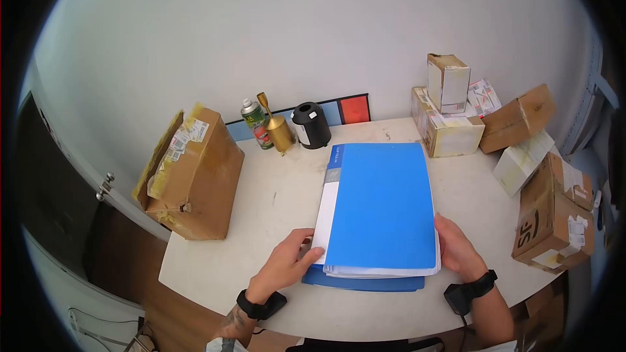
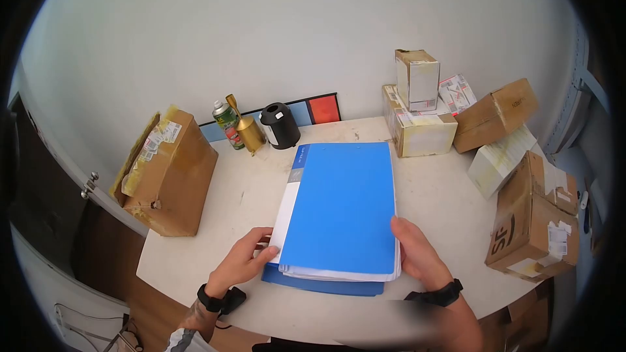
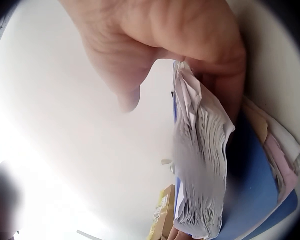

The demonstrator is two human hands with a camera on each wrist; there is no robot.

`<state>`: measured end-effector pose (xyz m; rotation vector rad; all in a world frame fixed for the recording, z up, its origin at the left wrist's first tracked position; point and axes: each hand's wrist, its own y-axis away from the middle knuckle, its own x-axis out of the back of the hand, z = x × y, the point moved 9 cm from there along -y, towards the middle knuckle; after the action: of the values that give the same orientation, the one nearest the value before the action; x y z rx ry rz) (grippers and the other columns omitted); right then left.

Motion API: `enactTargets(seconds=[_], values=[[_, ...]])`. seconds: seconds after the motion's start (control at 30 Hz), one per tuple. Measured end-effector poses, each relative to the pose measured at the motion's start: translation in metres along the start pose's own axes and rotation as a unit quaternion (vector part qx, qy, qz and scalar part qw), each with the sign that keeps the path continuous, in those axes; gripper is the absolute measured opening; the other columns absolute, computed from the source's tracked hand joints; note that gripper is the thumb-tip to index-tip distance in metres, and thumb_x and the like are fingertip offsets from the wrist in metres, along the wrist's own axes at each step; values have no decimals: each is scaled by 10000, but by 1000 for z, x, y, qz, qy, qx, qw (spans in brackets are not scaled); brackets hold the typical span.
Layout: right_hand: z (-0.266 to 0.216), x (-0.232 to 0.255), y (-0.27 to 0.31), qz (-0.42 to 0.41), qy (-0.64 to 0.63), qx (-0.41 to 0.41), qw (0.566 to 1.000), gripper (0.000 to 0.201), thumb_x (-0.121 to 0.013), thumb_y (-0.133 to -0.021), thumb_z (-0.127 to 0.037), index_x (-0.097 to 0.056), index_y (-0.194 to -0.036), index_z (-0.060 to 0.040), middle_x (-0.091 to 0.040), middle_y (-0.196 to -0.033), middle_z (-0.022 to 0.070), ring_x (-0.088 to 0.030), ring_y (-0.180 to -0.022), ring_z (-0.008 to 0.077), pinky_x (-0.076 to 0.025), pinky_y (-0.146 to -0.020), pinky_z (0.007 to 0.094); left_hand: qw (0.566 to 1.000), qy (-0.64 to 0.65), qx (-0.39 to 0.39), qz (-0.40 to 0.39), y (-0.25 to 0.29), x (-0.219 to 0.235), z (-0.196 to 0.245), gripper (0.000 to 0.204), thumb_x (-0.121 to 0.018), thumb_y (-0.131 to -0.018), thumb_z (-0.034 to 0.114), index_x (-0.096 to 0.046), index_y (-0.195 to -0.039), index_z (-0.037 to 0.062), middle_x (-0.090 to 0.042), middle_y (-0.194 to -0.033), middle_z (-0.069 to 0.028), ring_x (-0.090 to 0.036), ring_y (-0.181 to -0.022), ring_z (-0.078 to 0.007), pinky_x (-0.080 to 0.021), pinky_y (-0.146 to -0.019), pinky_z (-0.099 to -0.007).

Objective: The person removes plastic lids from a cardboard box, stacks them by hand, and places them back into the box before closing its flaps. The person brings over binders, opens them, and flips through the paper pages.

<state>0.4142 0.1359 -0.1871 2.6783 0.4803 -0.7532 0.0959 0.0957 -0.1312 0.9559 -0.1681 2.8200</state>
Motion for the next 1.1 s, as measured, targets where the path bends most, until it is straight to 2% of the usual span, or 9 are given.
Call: enactTargets(seconds=[0.13,0.2,0.27,0.4,0.5,0.6,0.67,0.87,1.1], values=[[-3,-3,-3,39,94,22,995,606,-726,-980,-249,-448,-1423,58,-620,-1322,138,-644,-1141,212,-550,-991,362,998,-52,23,2,-1,-8,13,554,-673,-984,398,-520,-1283,-43,-598,-1288,-294,-661,-1084,-398,-533,-937,-431],[-16,-14,-1,44,118,51,991,615,-768,-917,-105,-444,-1408,76,-614,-1324,154,-638,-1150,224,-552,-995,362,977,-185,-110,16,3,-12,33,543,-660,-989,402,-526,-1274,-41,-558,-1340,-306,-640,-1107,-418,-519,-968,-443],[-16,-7,0,53,137,65,987,620,-778,-905,-103,-450,-1399,79,-618,-1317,155,-641,-1148,225,-555,-993,360,976,-184,-116,9,3,-6,33,586,-649,-993,420,-516,-1325,-45,-547,-1365,-301,-648,-1097,-403,-530,-958,-435],[-27,9,24,67,161,77,982,622,-792,-884,-96,-468,-1384,83,-638,-1283,161,-651,-1127,223,-556,-990,367,993,47,105,-34,-19,7,-15,750,-610,-1015,470,-383,-1495,-61,-524,-1393,-269,-644,-1158,-329,-571,-875,-389],[-21,30,38,75,175,53,980,613,-792,-882,-99,-481,-1378,81,-651,-1259,158,-656,-1111,223,-551,-990,375,917,271,253,-145,-26,-21,-39,800,-626,-1026,360,-213,-1537,-97,-494,-1430,-289,-629,-1190,-293,-573,-894,-380],[-17,37,44,94,202,49,974,617,-790,-884,-109,-480,-1380,85,-650,-1262,160,-655,-1110,228,-548,-988,378,930,317,117,-147,-44,-50,-27,739,-679,-988,237,-281,-1503,-113,-500,-1436,-275,-619,-1205,-291,-570,-915,-369],[-14,39,43,92,202,44,974,608,-783,-893,-118,-481,-1377,91,-647,-1268,163,-653,-1107,228,-547,-985,373,933,319,127,-108,-39,-39,-24,687,-688,-963,177,-334,-1477,-111,-540,-1395,-259,-633,-1182,-278,-569,-920,-365],[-12,39,48,112,239,21,964,647,-787,-893,-135,-457,-1401,91,-634,-1287,179,-643,-1122,237,-531,-1016,384,955,287,37,73,-13,89,24,493,-729,-879,82,-546,-1313,-62,-692,-1104,-131,-701,-934,-168,-576,-849,-297],[-9,3,35,116,355,50,926,545,-757,-928,-180,-491,-1314,98,-655,-1207,178,-654,-1078,224,-561,-926,354,909,347,-107,207,22,173,74,554,-763,-896,159,-499,-1345,-30,-660,-1184,-136,-687,-1009,-155,-581,-872,-295]])
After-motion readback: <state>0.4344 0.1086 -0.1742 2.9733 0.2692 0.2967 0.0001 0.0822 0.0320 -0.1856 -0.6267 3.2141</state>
